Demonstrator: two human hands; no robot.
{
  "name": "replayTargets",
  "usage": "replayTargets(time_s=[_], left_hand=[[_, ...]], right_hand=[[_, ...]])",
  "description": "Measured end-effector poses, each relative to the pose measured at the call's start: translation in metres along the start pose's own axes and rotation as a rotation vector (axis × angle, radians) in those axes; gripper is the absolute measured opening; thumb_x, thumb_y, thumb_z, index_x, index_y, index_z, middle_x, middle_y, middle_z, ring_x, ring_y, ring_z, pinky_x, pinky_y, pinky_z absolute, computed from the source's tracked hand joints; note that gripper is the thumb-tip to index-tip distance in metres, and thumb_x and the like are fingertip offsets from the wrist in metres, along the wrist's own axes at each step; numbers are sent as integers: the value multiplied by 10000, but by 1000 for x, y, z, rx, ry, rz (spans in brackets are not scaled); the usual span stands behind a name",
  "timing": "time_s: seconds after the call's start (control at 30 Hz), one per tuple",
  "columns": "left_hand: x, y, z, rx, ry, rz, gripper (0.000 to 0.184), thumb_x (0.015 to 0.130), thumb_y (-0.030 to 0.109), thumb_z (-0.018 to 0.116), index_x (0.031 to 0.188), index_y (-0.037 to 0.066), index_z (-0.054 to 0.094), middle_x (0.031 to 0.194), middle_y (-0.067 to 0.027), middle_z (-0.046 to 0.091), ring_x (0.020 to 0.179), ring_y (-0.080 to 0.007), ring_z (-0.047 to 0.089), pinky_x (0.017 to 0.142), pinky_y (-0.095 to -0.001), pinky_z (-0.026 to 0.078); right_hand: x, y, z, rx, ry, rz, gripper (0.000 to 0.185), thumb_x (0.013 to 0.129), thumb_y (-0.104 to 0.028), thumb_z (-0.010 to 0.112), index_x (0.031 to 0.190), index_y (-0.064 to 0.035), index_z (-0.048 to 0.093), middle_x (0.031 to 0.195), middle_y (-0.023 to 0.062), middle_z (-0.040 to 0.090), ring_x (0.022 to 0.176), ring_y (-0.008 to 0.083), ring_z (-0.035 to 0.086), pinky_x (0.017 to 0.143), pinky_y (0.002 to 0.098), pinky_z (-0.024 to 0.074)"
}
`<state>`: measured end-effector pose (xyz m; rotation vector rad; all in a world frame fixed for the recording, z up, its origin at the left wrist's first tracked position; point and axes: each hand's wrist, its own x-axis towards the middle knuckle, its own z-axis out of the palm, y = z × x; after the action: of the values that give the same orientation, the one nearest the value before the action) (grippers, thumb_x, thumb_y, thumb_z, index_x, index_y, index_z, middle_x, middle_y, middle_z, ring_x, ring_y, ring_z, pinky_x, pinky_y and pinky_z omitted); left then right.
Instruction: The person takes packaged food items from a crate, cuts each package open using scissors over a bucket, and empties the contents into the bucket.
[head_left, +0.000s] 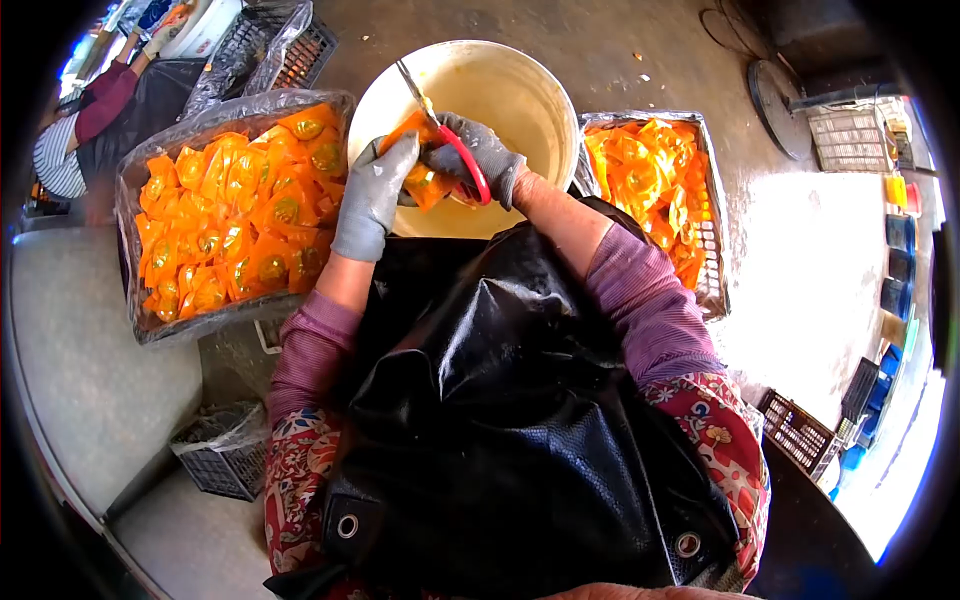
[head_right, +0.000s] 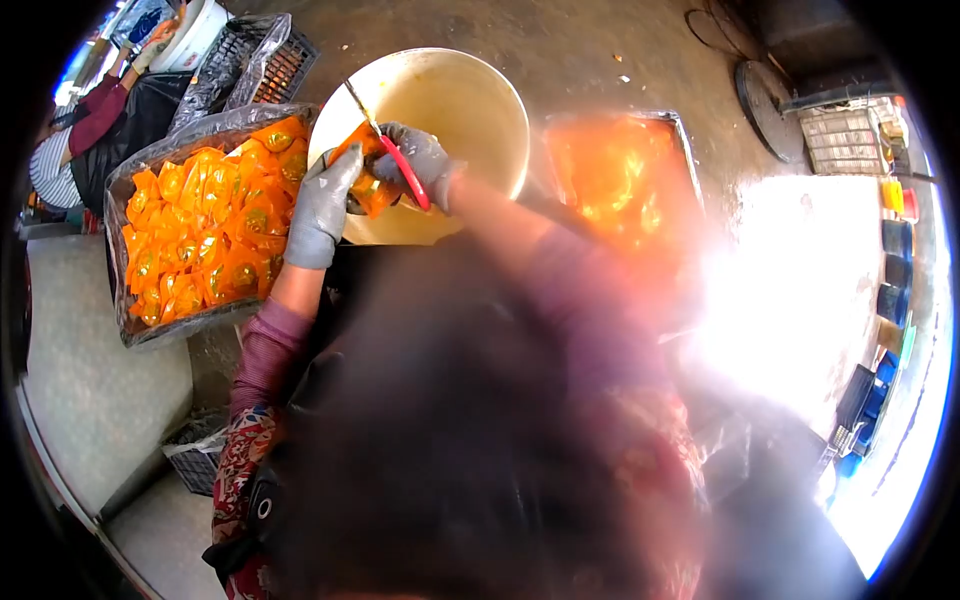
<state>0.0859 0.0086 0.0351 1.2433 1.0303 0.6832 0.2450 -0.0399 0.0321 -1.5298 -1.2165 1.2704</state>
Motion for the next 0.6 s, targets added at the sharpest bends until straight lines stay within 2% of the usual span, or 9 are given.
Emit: replayTargets(time_s=[0.13,0.17,0.23,0.3,0.4,0.43,0.53,0.57,0.6], left_hand=[[2,10,-6,-14,157,-144,197,885,222,588,926,33,622,828,-53,616,609,-124,591,455,-283,524],[5,7,-6,-57,235,-101,174,883,238,581,855,68,602,792,-67,613,509,-138,568,345,-305,498],[12,6,-10,-198,418,-68,196,898,264,553,875,72,586,790,-87,626,486,-160,573,356,-313,506],[29,1,-25,-366,599,-105,235,927,306,489,949,82,557,780,-122,645,458,-209,588,356,-326,504],[30,-2,-39,-489,640,-20,252,939,318,459,987,84,540,798,-134,651,485,-245,612,366,-341,515],[28,0,-41,-467,665,-50,263,939,328,469,971,76,537,796,-131,645,493,-247,617,373,-332,526],[27,1,-30,-249,775,41,253,948,306,470,981,62,527,779,-119,639,488,-235,614,368,-305,528],[19,12,-24,-218,699,49,206,948,259,487,963,60,540,757,-96,630,484,-193,609,359,-267,517],[20,11,-22,-171,687,43,195,947,248,491,950,61,547,762,-94,630,487,-183,609,358,-261,516]], right_hand=[[-3,-2,3,-48,44,-20,399,823,-290,670,1099,-24,559,990,107,641,911,205,610,837,306,471],[-1,5,7,467,-35,27,311,872,-235,646,1093,-38,554,1006,68,626,920,155,591,840,269,465],[13,36,1,537,-69,87,266,890,-178,622,1112,-52,547,998,48,617,917,134,578,834,250,462],[10,35,-2,334,-94,62,287,895,-239,612,1099,-46,555,982,45,616,900,127,570,838,261,459],[5,27,-2,-89,-159,38,355,892,-339,601,1070,-34,566,977,47,618,894,125,568,846,283,458],[15,40,-1,-233,-266,-11,438,878,-409,585,1101,-33,570,985,64,617,916,126,563,867,290,448],[4,30,6,-333,-229,-120,537,839,-525,567,1134,-76,572,1002,82,643,976,233,588,889,353,419],[2,29,8,-304,-230,-157,489,851,-476,573,1158,-95,572,1019,101,639,900,199,609,811,310,463],[4,35,7,-130,-280,-50,475,851,-454,582,1168,-102,570,991,109,643,833,186,611,747,296,473]])
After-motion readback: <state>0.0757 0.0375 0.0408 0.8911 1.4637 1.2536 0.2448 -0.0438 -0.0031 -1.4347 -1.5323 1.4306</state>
